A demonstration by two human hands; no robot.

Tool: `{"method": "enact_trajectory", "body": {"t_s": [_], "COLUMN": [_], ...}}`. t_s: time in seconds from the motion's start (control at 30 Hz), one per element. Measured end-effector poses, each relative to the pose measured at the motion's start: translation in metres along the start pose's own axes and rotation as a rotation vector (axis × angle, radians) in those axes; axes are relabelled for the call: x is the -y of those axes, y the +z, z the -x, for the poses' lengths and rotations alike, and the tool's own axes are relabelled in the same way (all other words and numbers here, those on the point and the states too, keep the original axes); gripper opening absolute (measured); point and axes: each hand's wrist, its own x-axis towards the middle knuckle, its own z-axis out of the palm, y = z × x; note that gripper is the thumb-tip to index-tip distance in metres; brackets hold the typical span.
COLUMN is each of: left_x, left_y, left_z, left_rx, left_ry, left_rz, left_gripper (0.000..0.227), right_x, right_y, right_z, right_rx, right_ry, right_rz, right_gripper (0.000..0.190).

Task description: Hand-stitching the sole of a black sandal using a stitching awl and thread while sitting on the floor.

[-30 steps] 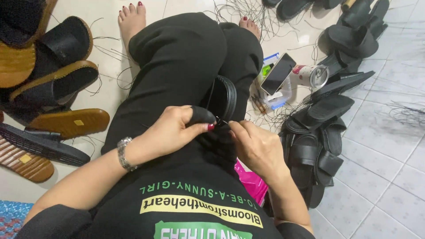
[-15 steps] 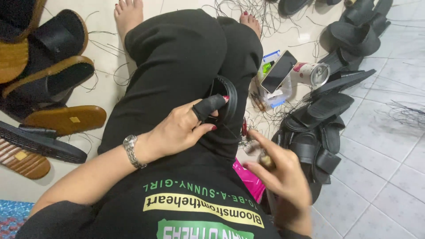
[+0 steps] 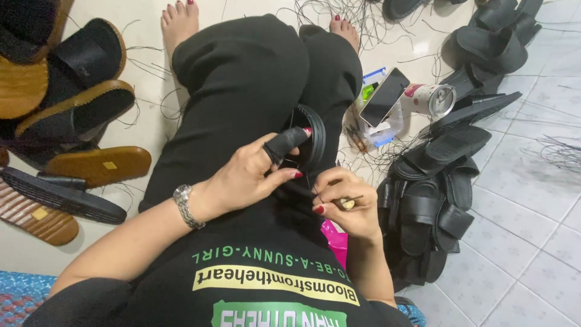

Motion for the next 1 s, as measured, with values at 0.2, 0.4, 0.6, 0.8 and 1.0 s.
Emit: {"method": "enact_trajectory", "body": {"t_s": [0.2,0.4,0.6,0.8,1.0], "left_x": [-0.008,-0.004,-0.047,-0.029,0.085], "left_y": [-0.009,-0.024,-0.052,-0.074,-0.201], "left_z": [-0.014,-0.009,-0.003,0.003,0.079], "left_rx": [0.01,0.243,0.293,-0.105,-0.434], "left_ry": [-0.076,-0.145,-0.305,0.058,-0.251], "left_rz": [0.012,-0.068,-0.122,-0.413,-1.477], "left_gripper": [0.031,0.023,0.021,0.011,0.045], "right_x": [0.002,-0.01,0.016,0.001,0.055], "right_y": [-0.043,-0.058,0.028,-0.013,-0.221], "right_z": [0.004,-0.019,-0.042,0.018,0.109], "right_rx": [0.145,0.257,0.207,-0.555,-1.531], "right_ry": [0.077,0.159,-0.056,-0.278,-0.555], "right_rz": [0.114,0.126,0.251,0.884,0.52], "right_gripper": [0.005,0.013,0.021,0.036,0.003]}}
